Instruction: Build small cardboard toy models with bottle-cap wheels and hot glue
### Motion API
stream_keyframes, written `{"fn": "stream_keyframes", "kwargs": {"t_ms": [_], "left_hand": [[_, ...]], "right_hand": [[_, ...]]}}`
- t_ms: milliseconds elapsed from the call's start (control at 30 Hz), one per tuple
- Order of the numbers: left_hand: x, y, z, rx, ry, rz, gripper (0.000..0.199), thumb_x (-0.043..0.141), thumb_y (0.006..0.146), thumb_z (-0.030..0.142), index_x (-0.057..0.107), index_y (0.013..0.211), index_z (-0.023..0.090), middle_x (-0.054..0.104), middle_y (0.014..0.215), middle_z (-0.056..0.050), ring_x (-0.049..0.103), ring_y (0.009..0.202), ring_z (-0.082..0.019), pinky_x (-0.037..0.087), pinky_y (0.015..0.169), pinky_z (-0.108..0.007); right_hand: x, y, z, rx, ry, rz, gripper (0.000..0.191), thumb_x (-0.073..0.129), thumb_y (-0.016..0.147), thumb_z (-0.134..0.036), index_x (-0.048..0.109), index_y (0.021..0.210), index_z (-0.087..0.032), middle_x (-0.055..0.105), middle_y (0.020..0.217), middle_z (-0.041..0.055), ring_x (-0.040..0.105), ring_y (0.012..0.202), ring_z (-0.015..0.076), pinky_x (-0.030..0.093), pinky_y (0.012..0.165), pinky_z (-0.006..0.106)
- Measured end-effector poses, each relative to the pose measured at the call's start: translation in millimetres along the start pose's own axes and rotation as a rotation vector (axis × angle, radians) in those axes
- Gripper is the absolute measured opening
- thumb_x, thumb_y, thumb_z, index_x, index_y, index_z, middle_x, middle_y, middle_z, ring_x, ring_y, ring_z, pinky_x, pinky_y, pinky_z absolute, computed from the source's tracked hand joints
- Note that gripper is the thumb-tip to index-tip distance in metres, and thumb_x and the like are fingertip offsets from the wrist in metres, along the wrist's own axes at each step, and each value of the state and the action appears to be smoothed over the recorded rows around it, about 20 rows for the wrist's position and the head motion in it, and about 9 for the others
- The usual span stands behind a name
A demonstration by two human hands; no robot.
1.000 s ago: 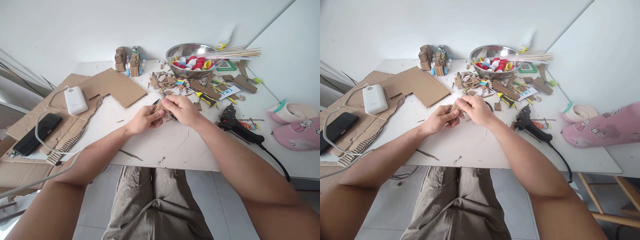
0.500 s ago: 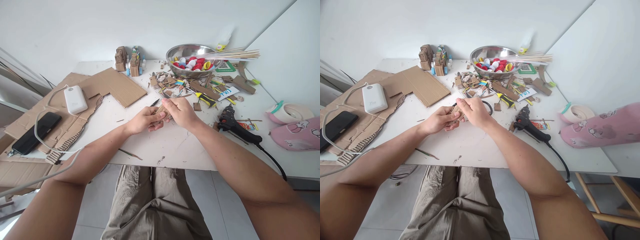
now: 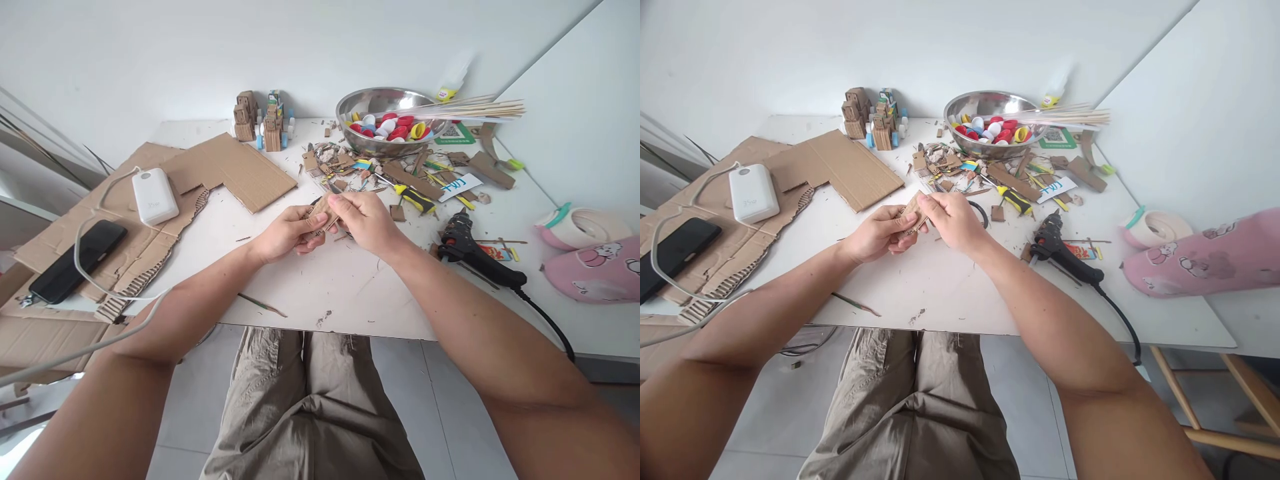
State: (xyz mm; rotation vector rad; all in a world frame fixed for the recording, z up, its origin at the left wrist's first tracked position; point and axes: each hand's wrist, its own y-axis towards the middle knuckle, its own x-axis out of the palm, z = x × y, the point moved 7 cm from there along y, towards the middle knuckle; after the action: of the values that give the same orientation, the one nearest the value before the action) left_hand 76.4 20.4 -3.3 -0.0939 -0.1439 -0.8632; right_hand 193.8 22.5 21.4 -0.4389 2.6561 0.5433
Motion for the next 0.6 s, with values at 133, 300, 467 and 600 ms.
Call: {"fn": "stream_keyframes", "kwargs": {"t_ms": [133, 300, 467, 600], "left_hand": [[-6.3, 1.6, -0.6, 0.0, -0.016, -0.007, 0.061, 0.093, 0.081, 0.071, 0.063, 0.082, 0.018, 0.046, 0.052, 0.008, 0.032, 0.042, -0.005, 0.019, 0.041, -0.021], [-15.0, 1.5, -6.3, -0.058, 0.064, 0.03, 0.057, 0.09, 0.088, 0.067, 0.058, 0.08, 0.02, 0.052, 0.053, 0.007, 0.04, 0.042, -0.006, 0.028, 0.041, -0.021], [-22.3, -0.8, -0.5, -0.02, 0.122, 0.081, 0.059, 0.1, 0.079, 0.058, 0.059, 0.098, 0.02, 0.067, 0.061, 0.004, 0.056, 0.046, -0.008, 0.04, 0.045, -0.02], [-36.3, 0.9, 2.0, 0.021, 0.097, 0.223, 0.054, 0.102, 0.079, 0.051, 0.062, 0.093, 0.018, 0.074, 0.071, 0.001, 0.063, 0.048, -0.009, 0.049, 0.048, -0.021]], "right_hand": [[-9.5, -0.7, 9.3, -0.016, -0.128, 0.003, 0.056, 0.065, 0.1, -0.08, 0.074, 0.097, -0.025, 0.073, 0.086, 0.0032, 0.062, 0.07, 0.0185, 0.052, 0.067, 0.033], [-15.2, -1.8, 2.2, -0.2, -0.413, 0.003, 0.057, 0.091, 0.089, -0.044, 0.076, 0.144, -0.034, 0.076, 0.145, 0.0092, 0.069, 0.128, 0.0361, 0.058, 0.109, 0.056], [-14.1, -4.9, -6.8, -0.257, -0.482, 0.002, 0.028, 0.081, 0.093, -0.026, 0.086, 0.12, -0.03, 0.084, 0.126, 0.0087, 0.073, 0.121, 0.0362, 0.058, 0.112, 0.058], [-25.3, -7.2, -2.2, -0.171, -0.403, 0.117, 0.027, 0.077, 0.095, -0.03, 0.082, 0.121, -0.028, 0.083, 0.119, 0.0097, 0.078, 0.103, 0.0316, 0.065, 0.099, 0.051]]}}
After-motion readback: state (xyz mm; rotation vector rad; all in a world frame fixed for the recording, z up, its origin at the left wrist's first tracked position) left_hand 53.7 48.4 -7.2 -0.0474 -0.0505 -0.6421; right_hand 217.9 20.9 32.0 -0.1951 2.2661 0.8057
